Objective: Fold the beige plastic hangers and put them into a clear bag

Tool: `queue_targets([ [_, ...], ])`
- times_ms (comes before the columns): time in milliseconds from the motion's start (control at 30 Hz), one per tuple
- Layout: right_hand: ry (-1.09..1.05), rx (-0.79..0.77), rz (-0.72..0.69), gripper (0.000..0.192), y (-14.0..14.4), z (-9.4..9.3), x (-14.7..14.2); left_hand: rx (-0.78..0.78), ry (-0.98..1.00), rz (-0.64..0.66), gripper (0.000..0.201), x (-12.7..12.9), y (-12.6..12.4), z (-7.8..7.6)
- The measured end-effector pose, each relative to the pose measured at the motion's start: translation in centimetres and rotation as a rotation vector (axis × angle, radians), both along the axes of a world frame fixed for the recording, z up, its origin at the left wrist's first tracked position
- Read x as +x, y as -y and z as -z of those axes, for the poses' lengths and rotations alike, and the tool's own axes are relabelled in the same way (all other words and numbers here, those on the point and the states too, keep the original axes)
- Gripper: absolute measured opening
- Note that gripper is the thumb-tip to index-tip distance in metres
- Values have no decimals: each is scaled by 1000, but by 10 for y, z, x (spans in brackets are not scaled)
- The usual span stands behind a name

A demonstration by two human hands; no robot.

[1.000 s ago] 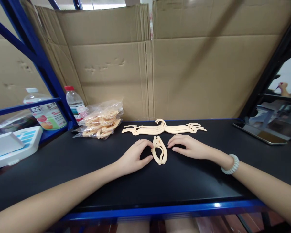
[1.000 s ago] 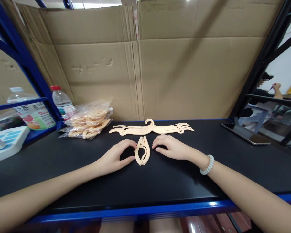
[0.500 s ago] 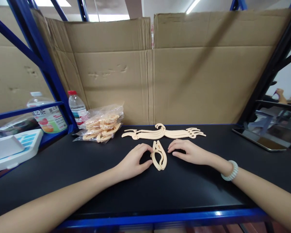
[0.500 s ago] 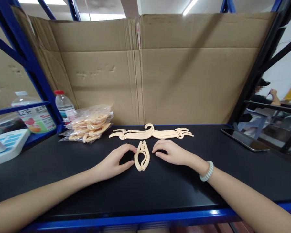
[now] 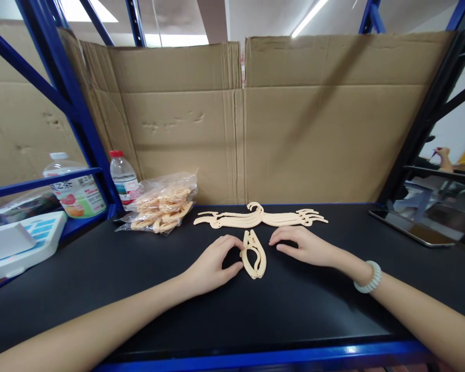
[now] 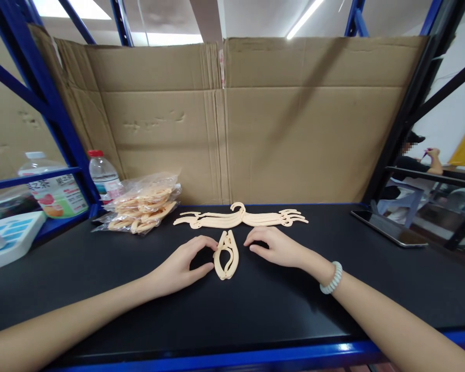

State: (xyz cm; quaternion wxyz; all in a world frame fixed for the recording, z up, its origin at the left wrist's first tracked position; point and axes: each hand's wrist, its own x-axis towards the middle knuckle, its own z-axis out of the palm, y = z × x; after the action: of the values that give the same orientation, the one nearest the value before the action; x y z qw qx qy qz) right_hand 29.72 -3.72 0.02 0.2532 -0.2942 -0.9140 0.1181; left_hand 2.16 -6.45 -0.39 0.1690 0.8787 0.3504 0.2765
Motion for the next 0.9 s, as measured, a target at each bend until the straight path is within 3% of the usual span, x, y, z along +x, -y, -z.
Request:
queue_targets([
  [200,7,145,298,21,-24,-2,31,-1,-4,0,24,-1,0,0],
  [333,31,155,428,21,-42,2,52,-8,-13,-4,25,-1,0,0],
  [900,125,191,338,14,-55,18,50,-51,72,-59,23,-1,-2,-2],
])
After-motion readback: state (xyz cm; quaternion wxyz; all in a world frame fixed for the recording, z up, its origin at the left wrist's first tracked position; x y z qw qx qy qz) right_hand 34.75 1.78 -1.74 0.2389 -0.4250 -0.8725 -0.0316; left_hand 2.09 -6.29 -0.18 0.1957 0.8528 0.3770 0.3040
